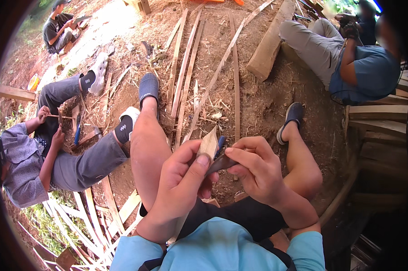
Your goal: The person sits on the ground and uses a knife to shave thin strips from a long piece of wood. They hold the wood with one hand and carefully scrape the blade along its length to remove thin layers.
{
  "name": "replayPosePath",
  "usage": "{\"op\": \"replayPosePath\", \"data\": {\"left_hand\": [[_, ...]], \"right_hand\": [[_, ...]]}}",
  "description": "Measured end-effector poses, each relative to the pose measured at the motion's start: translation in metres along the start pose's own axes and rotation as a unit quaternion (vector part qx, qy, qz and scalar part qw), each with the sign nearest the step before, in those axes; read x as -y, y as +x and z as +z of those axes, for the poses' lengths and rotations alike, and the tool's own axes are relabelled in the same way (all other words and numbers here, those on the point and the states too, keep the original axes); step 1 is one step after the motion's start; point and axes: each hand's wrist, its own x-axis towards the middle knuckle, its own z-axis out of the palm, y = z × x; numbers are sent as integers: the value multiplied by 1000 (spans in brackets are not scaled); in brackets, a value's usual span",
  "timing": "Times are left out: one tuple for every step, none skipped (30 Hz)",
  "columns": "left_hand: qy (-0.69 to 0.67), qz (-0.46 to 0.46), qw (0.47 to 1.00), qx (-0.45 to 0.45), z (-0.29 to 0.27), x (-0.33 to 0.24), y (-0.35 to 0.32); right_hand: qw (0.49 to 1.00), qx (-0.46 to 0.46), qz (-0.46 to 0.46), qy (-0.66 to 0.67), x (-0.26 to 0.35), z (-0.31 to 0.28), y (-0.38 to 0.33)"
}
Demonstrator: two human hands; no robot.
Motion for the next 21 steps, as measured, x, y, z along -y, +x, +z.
{"op": "replayPosePath", "data": {"left_hand": [[-9,-6,1000,2,1,-1,1],[-18,-12,1000,5,1,-1,2],[-31,-10,999,22,0,0,3],[-45,-9,998,39,-2,1,5],[-58,-7,997,55,-3,2,6],[-55,-7,997,52,-2,3,7],[-52,-8,997,49,-1,3,8],[-48,-8,998,45,0,4,8],[-39,-9,998,43,1,4,9],[-29,-10,999,41,1,5,10],[-20,-11,999,38,2,5,10],[-7,-9,1000,22,5,6,9],[5,-8,1000,6,9,7,8],[17,-6,1000,-10,12,7,7],[34,1,999,-6,11,8,6],[51,8,999,-3,10,9,6],[68,15,998,1,10,10,5],[77,24,997,-2,11,10,4],[87,33,996,-6,13,10,2],[96,43,994,-9,14,9,1],[93,40,995,-6,14,8,1]], "right_hand": [[1000,-5,5,5,0,1,0],[1000,-12,-2,2,-1,-1,0],[1000,-21,-10,-1,-3,-3,1],[999,-31,-18,-4,-4,-4,2],[999,-35,-15,0,-5,-5,3],[999,-37,-11,5,-6,-6,4],[999,-40,-6,10,-6,-6,4],[999,-28,2,16,-6,-7,3],[1000,-17,10,22,-5,-7,1],[999,-6,18,28,-5,-8,0],[999,0,20,36,-4,-8,-1],[999,7,21,45,-2,-8,0],[998,13,22,54,-2,-8,0],[999,13,18,37,-4,-8,-1],[1000,12,13,20,-7,-7,-2],[1000,10,9,2,-10,-7,-3],[1000,2,-14,-22,-11,-6,-5],[998,-7,-37,-47,-13,-5,-6],[995,-16,-60,-72,-14,-3,-6],[995,-27,-64,-71,-16,-2,-7],[995,-37,-67,-71,-17,0,-7]]}}
